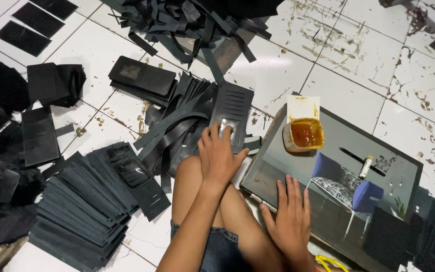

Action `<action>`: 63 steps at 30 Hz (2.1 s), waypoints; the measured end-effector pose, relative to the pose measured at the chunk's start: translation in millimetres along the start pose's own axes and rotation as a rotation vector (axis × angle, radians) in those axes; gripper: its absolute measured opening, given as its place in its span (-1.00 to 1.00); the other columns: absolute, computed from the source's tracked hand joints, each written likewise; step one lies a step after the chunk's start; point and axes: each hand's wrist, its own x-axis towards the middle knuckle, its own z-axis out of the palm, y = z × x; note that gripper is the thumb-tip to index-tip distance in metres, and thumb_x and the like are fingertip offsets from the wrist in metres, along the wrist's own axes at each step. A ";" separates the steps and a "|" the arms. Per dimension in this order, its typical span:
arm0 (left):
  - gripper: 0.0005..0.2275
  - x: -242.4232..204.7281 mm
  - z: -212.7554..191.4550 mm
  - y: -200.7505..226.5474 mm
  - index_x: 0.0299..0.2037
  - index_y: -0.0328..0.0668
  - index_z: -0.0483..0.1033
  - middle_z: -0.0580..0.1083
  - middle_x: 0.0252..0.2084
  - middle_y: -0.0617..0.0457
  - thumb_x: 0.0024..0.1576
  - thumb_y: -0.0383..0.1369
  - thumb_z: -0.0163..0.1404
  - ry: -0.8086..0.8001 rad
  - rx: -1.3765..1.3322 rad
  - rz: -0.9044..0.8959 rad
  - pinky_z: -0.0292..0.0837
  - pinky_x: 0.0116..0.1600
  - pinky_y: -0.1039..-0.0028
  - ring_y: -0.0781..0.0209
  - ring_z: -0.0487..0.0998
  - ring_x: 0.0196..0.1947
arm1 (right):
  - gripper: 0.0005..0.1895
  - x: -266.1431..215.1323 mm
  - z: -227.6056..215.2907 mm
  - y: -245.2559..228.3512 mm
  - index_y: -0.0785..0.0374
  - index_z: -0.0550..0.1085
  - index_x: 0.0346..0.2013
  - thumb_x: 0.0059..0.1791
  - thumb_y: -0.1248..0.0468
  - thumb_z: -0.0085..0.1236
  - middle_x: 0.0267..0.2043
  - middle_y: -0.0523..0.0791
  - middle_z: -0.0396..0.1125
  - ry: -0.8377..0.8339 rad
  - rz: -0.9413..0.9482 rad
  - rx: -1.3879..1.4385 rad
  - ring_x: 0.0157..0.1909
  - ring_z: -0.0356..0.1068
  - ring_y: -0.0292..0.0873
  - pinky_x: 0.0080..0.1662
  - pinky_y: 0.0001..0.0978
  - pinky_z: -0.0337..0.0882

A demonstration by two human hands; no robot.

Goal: Applying glue to leather components and assembling them to make wallets

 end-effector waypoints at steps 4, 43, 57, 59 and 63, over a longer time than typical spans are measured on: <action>-0.40 0.4 4.7 -0.3 0.11 -0.23 0.42 0.27 0.26 -0.25 -0.11 -0.14 0.30 0.009 0.015 -0.014 0.15 0.18 0.04 -0.26 0.24 0.18 | -0.18 -3.0 7.6 6.3 0.37 0.16 0.38 -0.04 -0.06 0.03 0.56 0.14 -0.05 -0.047 0.002 -0.014 0.59 -0.10 0.13 0.51 0.13 -0.17; -0.79 1.2 -35.4 -3.8 -0.21 -0.34 0.56 0.58 -0.35 0.00 0.26 -0.34 -0.10 0.513 -0.700 -0.436 0.44 -0.20 0.43 0.17 0.50 -0.42 | -0.18 -6.3 12.4 7.5 0.35 0.21 0.38 -0.05 -0.08 0.04 0.55 0.11 -0.01 -0.021 0.018 -0.045 0.59 -0.07 0.08 0.50 0.08 -0.14; -0.78 -49.1 -64.7 11.1 -0.02 -0.35 0.34 0.58 -0.21 -0.29 0.38 -0.31 -0.24 0.263 -1.746 -0.652 0.54 -0.27 0.45 0.11 0.61 -0.38 | -0.58 -12.9 -23.0 5.5 0.35 0.42 0.10 -0.03 0.28 0.06 0.44 0.10 0.14 0.174 0.246 0.521 0.53 0.04 0.19 0.42 0.15 0.12; -0.77 -69.6 -70.5 22.9 0.00 -0.32 0.30 0.58 -0.21 -0.33 0.38 -0.28 -0.24 0.206 -1.841 -0.628 0.50 -0.34 0.48 0.15 0.56 -0.48 | -0.67 -12.3 -33.5 -1.0 0.43 0.45 0.03 -0.02 0.37 0.03 0.34 0.11 0.25 0.260 0.286 0.571 0.46 0.17 0.18 0.39 0.07 0.19; -0.74 -120.5 -79.3 51.8 0.02 -0.29 0.29 0.59 -0.18 -0.32 0.36 -0.22 -0.26 -0.057 -1.938 -0.691 0.54 -0.26 0.46 0.13 0.59 -0.39 | -0.59 -39.9 -43.5 -8.7 0.51 0.42 0.08 0.10 0.28 -0.26 0.08 0.12 0.40 0.169 0.543 1.152 0.11 0.37 0.03 0.19 -0.14 0.32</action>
